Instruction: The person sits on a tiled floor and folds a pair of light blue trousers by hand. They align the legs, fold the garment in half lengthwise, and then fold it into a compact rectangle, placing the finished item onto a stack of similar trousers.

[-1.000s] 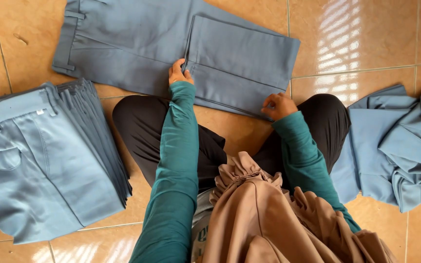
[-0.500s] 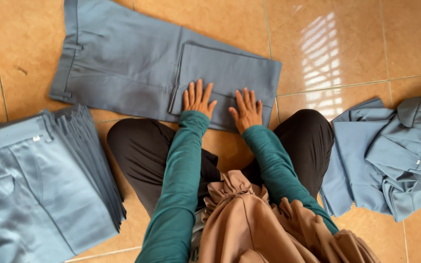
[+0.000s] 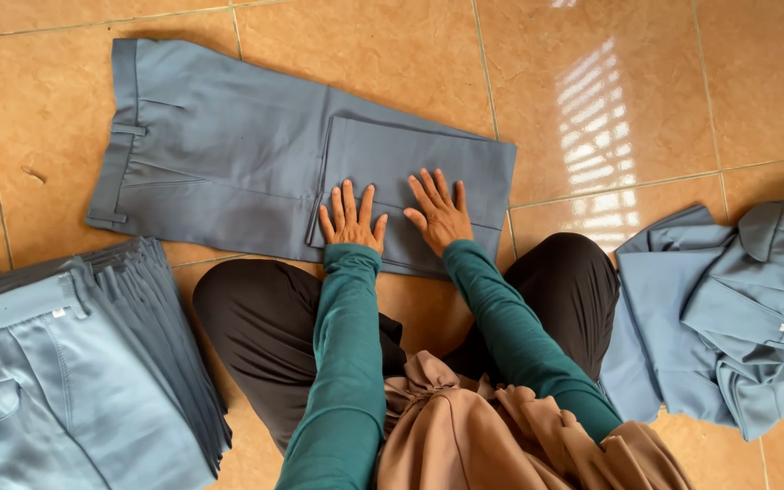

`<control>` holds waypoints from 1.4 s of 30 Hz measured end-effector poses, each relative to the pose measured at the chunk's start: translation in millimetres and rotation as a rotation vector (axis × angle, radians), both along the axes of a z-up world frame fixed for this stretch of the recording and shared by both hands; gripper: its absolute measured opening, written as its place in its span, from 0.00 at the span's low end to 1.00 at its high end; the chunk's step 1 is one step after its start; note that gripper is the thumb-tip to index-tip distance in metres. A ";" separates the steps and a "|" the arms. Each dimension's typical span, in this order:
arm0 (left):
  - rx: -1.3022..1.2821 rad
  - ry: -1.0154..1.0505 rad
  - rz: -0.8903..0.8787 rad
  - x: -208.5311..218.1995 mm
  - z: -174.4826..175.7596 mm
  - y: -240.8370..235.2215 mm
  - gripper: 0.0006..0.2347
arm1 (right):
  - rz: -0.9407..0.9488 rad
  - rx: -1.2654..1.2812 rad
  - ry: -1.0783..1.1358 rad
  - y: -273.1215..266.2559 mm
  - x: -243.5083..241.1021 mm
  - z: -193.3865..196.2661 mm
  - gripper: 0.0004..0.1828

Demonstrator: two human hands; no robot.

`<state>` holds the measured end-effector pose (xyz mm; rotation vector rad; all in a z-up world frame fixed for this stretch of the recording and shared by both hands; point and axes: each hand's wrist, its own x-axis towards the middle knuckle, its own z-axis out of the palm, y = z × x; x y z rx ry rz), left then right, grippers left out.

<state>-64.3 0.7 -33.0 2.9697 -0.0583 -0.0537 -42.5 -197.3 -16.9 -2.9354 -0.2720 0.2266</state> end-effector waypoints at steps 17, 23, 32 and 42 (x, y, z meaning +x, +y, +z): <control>-0.018 0.085 0.039 1.0 10.9 0.0 0.28 | -0.363 -0.017 0.128 -73.4 14.9 -5.7 0.34; -0.032 0.157 0.041 3.7 13.6 -1.6 0.28 | -0.671 0.181 -0.069 -168.4 11.6 -63.5 0.32; -0.030 0.241 0.095 -3.5 31.1 5.3 0.28 | -0.833 0.549 0.265 -134.9 -34.5 -40.0 0.49; -0.259 0.323 0.062 0.7 17.5 5.8 0.29 | -0.826 1.240 0.229 -137.0 -75.4 93.2 0.41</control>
